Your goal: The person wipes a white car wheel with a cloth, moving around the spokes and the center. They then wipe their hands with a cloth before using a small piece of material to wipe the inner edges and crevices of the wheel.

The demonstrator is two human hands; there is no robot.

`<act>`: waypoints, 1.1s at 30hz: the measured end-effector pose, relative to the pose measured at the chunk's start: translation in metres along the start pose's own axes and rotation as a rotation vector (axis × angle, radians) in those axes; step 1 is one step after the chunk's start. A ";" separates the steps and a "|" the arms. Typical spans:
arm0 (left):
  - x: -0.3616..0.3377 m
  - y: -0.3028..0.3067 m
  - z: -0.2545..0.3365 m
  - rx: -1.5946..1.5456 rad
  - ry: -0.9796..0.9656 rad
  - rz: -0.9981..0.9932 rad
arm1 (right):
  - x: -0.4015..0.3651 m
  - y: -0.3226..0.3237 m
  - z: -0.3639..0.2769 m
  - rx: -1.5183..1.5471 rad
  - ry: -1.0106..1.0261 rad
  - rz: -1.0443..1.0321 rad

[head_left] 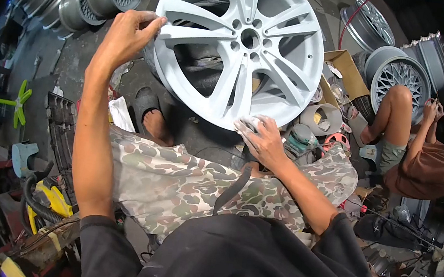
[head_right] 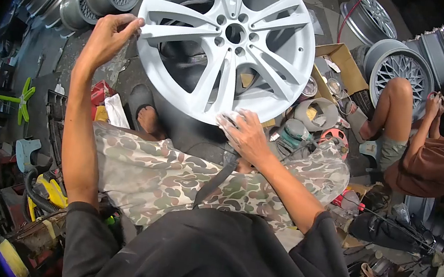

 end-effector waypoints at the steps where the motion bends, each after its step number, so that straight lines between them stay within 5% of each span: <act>1: 0.001 -0.004 0.000 0.013 0.009 -0.034 | 0.011 -0.002 -0.004 -0.064 0.020 0.009; 7: -0.004 0.005 -0.005 0.049 0.004 -0.015 | 0.026 0.013 -0.011 -0.034 -0.178 -0.237; 14: -0.011 0.004 -0.004 0.038 -0.010 0.002 | 0.052 0.002 -0.013 0.158 -0.309 -0.294; 16: -0.011 0.008 -0.008 0.026 0.033 0.003 | 0.046 0.020 -0.006 0.306 -0.345 -0.576; 22: -0.015 0.009 -0.003 0.004 0.032 0.001 | 0.049 0.026 -0.007 0.418 -0.305 -0.348; 25: -0.011 0.008 0.000 0.043 -0.020 0.002 | 0.042 0.006 -0.007 0.186 -0.331 -0.472; 27: -0.012 0.006 -0.007 0.043 0.095 -0.033 | 0.048 0.011 -0.006 0.202 -0.343 -0.525; 33: -0.007 0.000 0.004 0.045 0.044 -0.036 | 0.081 -0.015 0.000 0.303 -0.365 -0.672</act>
Point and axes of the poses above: each hand's wrist, its own x-axis towards the middle knuckle, its own y-axis out of the back of the hand, z = x × y, the point moved 5 cm from there along x, towards the middle knuckle, and after that the axes turned 12 degrees about -x, right-handed, at the moved point
